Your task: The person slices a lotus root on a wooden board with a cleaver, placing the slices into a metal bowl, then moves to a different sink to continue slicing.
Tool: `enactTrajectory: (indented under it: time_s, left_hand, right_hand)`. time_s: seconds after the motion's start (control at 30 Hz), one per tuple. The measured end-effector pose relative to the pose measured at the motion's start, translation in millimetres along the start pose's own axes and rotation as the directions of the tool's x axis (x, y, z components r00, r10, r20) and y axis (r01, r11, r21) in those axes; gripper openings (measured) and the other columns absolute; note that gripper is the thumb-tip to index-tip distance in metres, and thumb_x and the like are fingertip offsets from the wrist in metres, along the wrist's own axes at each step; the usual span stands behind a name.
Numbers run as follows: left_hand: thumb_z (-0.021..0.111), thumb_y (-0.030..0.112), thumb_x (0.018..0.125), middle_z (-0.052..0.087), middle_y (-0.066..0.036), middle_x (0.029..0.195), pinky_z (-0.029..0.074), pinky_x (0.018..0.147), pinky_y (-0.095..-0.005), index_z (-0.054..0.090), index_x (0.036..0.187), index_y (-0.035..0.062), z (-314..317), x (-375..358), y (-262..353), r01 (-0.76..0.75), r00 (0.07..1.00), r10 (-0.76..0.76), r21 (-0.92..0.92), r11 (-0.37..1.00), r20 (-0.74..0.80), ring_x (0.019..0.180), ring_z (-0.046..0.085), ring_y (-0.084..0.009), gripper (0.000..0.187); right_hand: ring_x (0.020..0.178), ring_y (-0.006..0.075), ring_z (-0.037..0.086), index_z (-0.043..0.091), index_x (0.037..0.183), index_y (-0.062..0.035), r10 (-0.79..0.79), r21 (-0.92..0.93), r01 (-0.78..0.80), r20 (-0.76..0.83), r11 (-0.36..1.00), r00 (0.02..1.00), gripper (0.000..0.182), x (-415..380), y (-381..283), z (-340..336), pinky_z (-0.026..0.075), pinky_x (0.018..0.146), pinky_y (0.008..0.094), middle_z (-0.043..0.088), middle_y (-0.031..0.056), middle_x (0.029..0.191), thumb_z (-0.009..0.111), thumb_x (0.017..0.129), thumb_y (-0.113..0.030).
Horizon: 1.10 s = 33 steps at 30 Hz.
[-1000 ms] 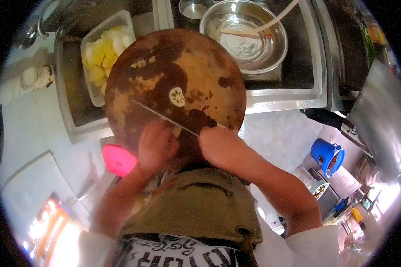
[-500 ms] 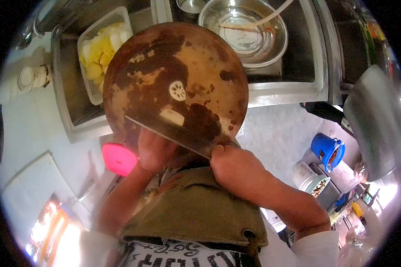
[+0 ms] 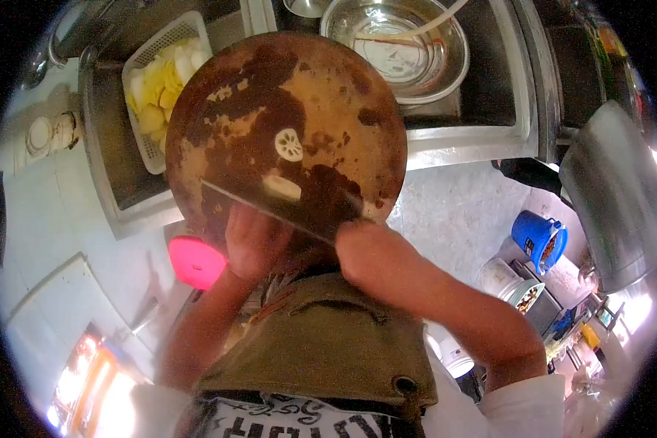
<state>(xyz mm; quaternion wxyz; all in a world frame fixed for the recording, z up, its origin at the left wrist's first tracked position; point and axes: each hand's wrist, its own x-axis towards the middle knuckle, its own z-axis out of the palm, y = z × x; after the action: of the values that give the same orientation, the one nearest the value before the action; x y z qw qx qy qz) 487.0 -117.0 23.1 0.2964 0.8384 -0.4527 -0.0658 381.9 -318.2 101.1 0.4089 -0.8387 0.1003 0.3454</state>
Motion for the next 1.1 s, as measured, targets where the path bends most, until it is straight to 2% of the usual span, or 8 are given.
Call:
enactTrajectory:
  time_s: [0.07,0.17,0.27,0.37,0.57,0.67,0.97,1.1]
  left_hand:
    - [0.072,0.0,0.071,0.061,-0.017,0.109,0.052,0.083,-0.0428,0.066,0.103,-0.0017,2.0,-1.3,1.8,0.008,1.0,-0.009,-0.012,1.0,-0.017,0.098,0.06,-0.0376,0.033]
    - [0.07,-0.001,0.07,0.061,-0.017,0.107,0.053,0.082,-0.0423,0.066,0.099,-0.0023,2.3,2.7,1.1,-0.029,0.994,0.028,-0.01,1.0,-0.103,0.097,0.061,-0.0383,0.029]
    - [0.072,-0.001,0.07,0.062,-0.017,0.106,0.054,0.081,-0.042,0.067,0.097,-0.0023,2.2,-1.3,-2.0,-0.034,0.995,0.03,-0.036,0.999,-0.099,0.097,0.062,-0.0388,0.028]
    - [0.074,-0.001,0.069,0.062,-0.016,0.107,0.053,0.082,-0.0424,0.067,0.098,-0.002,0.3,-10.8,-5.9,-0.041,0.995,0.038,-0.026,0.999,-0.097,0.098,0.062,-0.0387,0.03]
    - [0.076,0.0,0.065,0.062,-0.017,0.107,0.052,0.08,-0.0427,0.068,0.103,-0.0013,-0.7,-3.1,-2.2,-0.066,0.992,0.06,-0.057,0.996,-0.111,0.096,0.061,-0.0382,0.038]
    - [0.076,0.0,0.065,0.062,-0.017,0.107,0.052,0.08,-0.043,0.068,0.104,-0.0016,-3.0,-2.3,0.7,-0.03,0.997,0.026,-0.058,0.998,-0.072,0.095,0.061,-0.0387,0.04]
    - [0.075,0.0,0.065,0.062,-0.017,0.107,0.052,0.082,-0.0426,0.066,0.107,-0.0018,-1.8,0.7,0.6,-0.049,0.993,0.044,-0.043,0.998,-0.109,0.098,0.06,-0.0383,0.042]
    - [0.074,-0.001,0.067,0.062,-0.016,0.106,0.052,0.082,-0.0421,0.066,0.104,-0.0017,-2.3,2.2,2.5,-0.021,0.993,0.015,-0.052,0.998,-0.118,0.098,0.061,-0.0375,0.038]
  right_hand:
    - [0.076,0.0474,0.062,0.056,0.081,0.0049,-0.117,-0.03,0.116,-0.008,0.993,0.993,0.02,26.2,11.5,9.5,0.049,0.068,0.0525,0.063,0.0279,0.078,0.05,0.09,-0.011]
    - [0.078,0.0472,0.062,0.057,0.075,0.0041,0.012,-0.07,-0.013,-0.021,0.997,1.0,0.026,39.9,10.4,10.1,0.048,0.069,0.0529,0.062,0.029,0.079,0.05,0.092,-0.015]
    - [0.079,0.0466,0.062,0.058,0.079,0.0037,0.002,-0.003,-0.003,-0.052,1.0,0.999,0.027,29.7,5.4,5.5,0.048,0.07,0.0535,0.062,0.029,0.078,0.05,0.094,-0.018]
    - [0.08,0.0466,0.062,0.057,0.087,0.0034,0.112,0.016,-0.112,-0.006,0.994,0.994,0.026,-2.0,-12.0,-1.7,0.049,0.072,0.0533,0.063,0.0277,0.08,0.05,0.095,-0.021]
    - [0.079,0.0477,0.061,0.053,0.096,0.0022,0.139,-0.013,-0.139,-0.016,0.99,0.99,0.021,-29.4,-18.0,1.9,0.05,0.072,0.053,0.064,0.0276,0.085,0.052,0.094,-0.019]
    - [0.074,0.0448,0.066,0.054,0.09,0.007,0.039,-0.051,-0.041,-0.042,0.998,0.998,0.017,-29.8,-21.1,-0.7,0.054,0.065,0.051,0.065,0.028,0.081,0.046,0.088,-0.008]
    - [0.075,0.044,0.066,0.055,0.091,0.0089,0.048,-0.039,-0.049,-0.03,0.998,0.998,0.018,-26.6,-20.0,2.5,0.055,0.066,0.0504,0.065,0.0284,0.081,0.047,0.086,-0.006]
    - [0.076,0.0449,0.065,0.059,0.083,0.007,0.001,-0.015,-0.001,0.007,1.0,1.0,0.018,-9.1,-11.2,6.3,0.052,0.069,0.0518,0.064,0.0285,0.079,0.05,0.086,-0.008]
